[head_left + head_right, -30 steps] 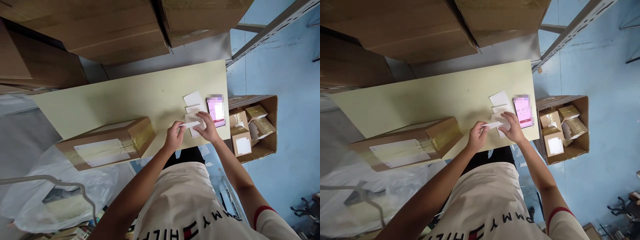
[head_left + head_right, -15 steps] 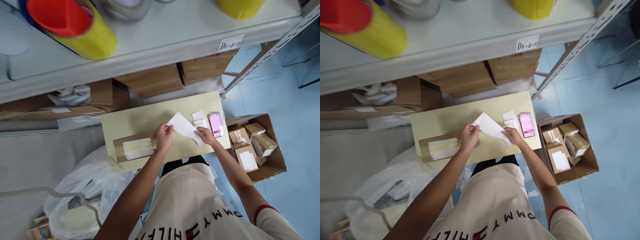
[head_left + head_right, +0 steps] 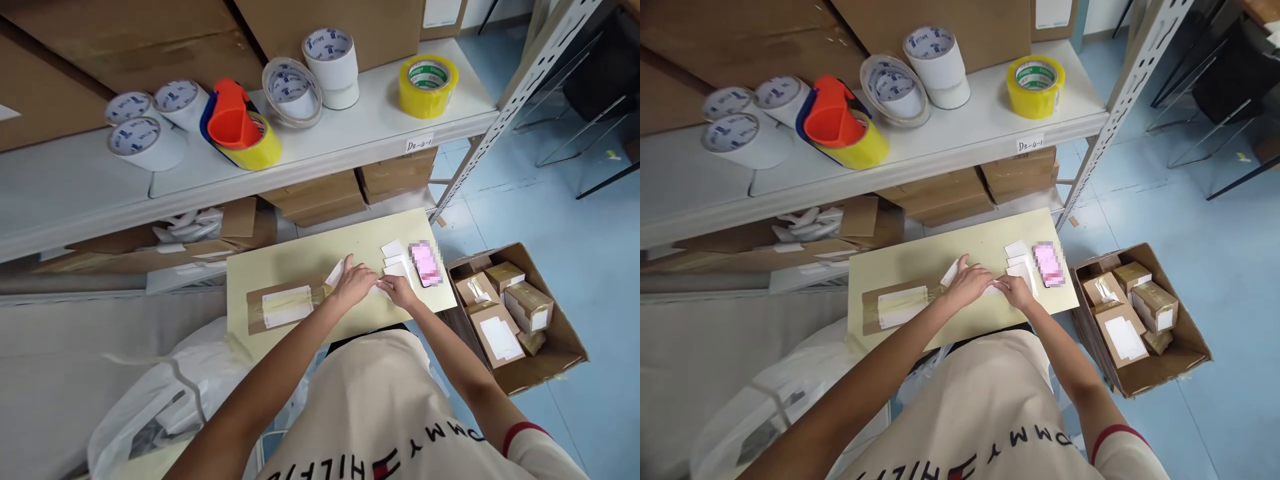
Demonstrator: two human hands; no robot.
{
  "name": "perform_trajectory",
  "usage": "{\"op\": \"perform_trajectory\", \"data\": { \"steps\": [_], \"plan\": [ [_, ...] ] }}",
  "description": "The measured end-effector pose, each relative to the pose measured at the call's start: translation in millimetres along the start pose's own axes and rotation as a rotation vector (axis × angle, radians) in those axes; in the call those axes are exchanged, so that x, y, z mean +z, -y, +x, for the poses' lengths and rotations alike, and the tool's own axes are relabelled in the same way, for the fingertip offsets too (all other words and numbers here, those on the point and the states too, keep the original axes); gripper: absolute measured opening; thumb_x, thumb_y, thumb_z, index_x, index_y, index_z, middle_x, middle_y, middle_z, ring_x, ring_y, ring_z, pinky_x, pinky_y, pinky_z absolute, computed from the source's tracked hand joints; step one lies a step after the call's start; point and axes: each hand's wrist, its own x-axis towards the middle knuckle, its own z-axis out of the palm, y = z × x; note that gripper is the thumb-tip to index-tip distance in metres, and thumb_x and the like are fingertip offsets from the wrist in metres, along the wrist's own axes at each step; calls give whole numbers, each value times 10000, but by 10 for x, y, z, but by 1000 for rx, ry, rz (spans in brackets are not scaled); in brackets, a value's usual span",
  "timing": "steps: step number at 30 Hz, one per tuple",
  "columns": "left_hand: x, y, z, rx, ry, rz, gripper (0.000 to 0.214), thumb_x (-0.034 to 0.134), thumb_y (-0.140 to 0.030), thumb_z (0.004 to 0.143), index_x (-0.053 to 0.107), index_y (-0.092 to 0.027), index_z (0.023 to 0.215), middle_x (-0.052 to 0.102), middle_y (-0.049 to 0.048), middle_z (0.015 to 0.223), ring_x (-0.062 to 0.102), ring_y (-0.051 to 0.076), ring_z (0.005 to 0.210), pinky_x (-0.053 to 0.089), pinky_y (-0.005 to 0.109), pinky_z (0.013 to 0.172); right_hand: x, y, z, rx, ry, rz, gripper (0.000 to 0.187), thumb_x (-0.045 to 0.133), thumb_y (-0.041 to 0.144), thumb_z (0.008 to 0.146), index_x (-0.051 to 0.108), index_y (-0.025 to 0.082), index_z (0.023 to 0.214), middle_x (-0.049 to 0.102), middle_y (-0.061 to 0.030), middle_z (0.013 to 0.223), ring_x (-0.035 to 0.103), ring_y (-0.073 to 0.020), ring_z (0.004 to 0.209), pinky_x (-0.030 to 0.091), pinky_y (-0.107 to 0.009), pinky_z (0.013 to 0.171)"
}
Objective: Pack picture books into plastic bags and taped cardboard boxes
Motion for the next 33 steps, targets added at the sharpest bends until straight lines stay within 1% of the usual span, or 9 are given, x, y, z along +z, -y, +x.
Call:
{"op": "perform_trajectory", "data": {
  "steps": [2, 7, 10, 17, 23, 28, 30, 32, 33],
  "plan": [
    [-9, 22, 16, -1, 7, -21, 264, 530, -133, 867, 642, -199, 638, 705, 54, 713, 639, 227, 819, 200, 594, 1070, 3, 7, -24, 9, -25, -7, 315, 500, 432, 925, 704, 201, 865, 728, -57, 810, 635, -207, 726, 461, -303, 690],
    [-52, -11, 38, 47, 44, -1, 256, 528, -151, 882, 637, -195, 654, 711, 45, 750, 630, 213, 853, 180, 544, 1080, 21, 27, -52, -28, -24, -55, 329, 473, 422, 936, 708, 208, 851, 719, -49, 755, 597, -185, 638, 439, -292, 646],
    [-44, -33, 61, 46, 71, 22, 260, 509, -143, 885, 634, -195, 662, 705, 42, 743, 626, 207, 841, 185, 532, 1076, 39, 29, -57, -8, -39, -66, 322, 487, 435, 927, 711, 213, 861, 722, -41, 761, 583, -176, 613, 436, -289, 633],
    [29, -15, 74, 48, 114, 5, 269, 472, -142, 889, 635, -198, 683, 712, 44, 775, 629, 203, 857, 211, 521, 1070, 44, -6, -79, -3, -28, -28, 349, 493, 462, 928, 719, 214, 833, 733, -53, 788, 621, -191, 666, 456, -295, 665],
    [62, 30, 97, -57, 180, -118, 324, 413, -198, 916, 655, -211, 701, 716, 42, 800, 635, 218, 899, 212, 538, 1065, 22, -57, -52, -7, -29, -37, 423, 470, 539, 929, 716, 212, 817, 731, -64, 783, 636, -203, 675, 470, -308, 673],
    [71, 83, 129, -142, 194, -215, 311, 415, -192, 896, 660, -221, 707, 741, 25, 818, 642, 202, 875, 246, 476, 1045, 4, -97, 5, -30, -20, -18, 392, 479, 510, 930, 710, 218, 807, 736, -68, 805, 655, -215, 729, 489, -323, 703],
    [54, 103, 147, -179, 211, -238, 304, 410, -202, 901, 671, -228, 746, 752, 17, 839, 645, 194, 862, 259, 452, 1027, 2, -114, 20, -20, -11, -3, 317, 508, 462, 920, 701, 219, 852, 736, -65, 835, 663, -218, 762, 500, -326, 713],
    [29, 128, 164, -188, 224, -240, 302, 403, -234, 916, 679, -236, 794, 759, 15, 866, 649, 189, 857, 276, 427, 1003, -1, -137, 23, -2, -5, 15, 225, 581, 403, 878, 672, 222, 974, 734, -61, 920, 675, -223, 835, 513, -331, 744],
    [15, 146, 170, -181, 225, -234, 302, 400, -252, 924, 683, -240, 820, 761, 15, 880, 651, 187, 858, 281, 416, 993, -4, -151, 21, 11, -5, 21, 237, 613, 364, 851, 645, 226, 1042, 729, -60, 975, 679, -226, 883, 518, -337, 766]
  ]
}}
